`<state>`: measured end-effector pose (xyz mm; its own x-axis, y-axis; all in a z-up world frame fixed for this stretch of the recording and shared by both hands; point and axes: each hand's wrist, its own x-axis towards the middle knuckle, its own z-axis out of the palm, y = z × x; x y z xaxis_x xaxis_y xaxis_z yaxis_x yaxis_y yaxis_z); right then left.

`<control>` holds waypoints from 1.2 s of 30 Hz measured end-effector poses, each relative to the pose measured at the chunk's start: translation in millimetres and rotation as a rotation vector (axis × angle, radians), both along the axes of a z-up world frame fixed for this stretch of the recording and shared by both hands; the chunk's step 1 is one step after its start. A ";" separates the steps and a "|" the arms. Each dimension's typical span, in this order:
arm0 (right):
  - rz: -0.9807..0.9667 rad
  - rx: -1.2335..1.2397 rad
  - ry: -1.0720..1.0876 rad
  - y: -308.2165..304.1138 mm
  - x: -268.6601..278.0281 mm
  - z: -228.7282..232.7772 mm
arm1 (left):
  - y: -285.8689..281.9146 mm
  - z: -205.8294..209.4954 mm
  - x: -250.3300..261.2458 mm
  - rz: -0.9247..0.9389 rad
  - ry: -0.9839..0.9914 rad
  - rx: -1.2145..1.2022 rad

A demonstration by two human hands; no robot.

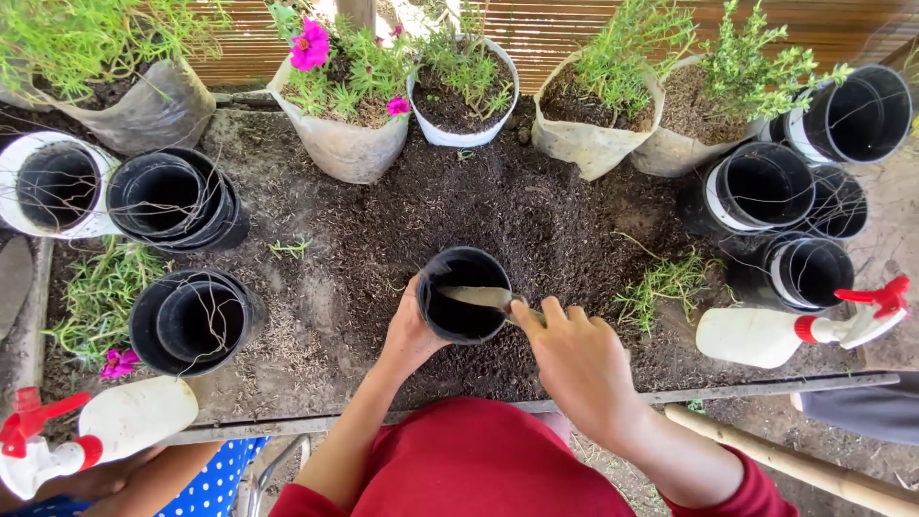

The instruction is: Filling a small plastic pot with soil using a hand trowel on a gardening workbench.

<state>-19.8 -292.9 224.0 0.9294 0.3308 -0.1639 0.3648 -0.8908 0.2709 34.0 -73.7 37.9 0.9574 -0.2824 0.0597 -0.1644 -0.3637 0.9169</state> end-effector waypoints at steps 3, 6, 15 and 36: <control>-0.189 0.138 0.167 -23.9 -5.6 16.0 | 1.1 22.7 3.0 0.004 0.047 -0.017; -0.574 0.410 0.324 -83.6 -32.7 4.8 | 6.1 7.3 0.1 0.005 -0.042 -0.051; -1.312 0.896 0.682 -148.9 -97.9 -95.6 | -1.3 33.0 0.0 0.090 0.250 -0.086; -0.964 1.590 0.605 -111.2 -21.7 -169.9 | 2.1 -6.3 -3.7 0.079 -0.174 -0.005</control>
<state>-41.6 -404.1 54.1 0.8056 -0.0258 -0.5919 -0.5918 -0.0844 -0.8017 30.3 -71.6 31.5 0.9517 -0.2056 0.2279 -0.2920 -0.3771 0.8789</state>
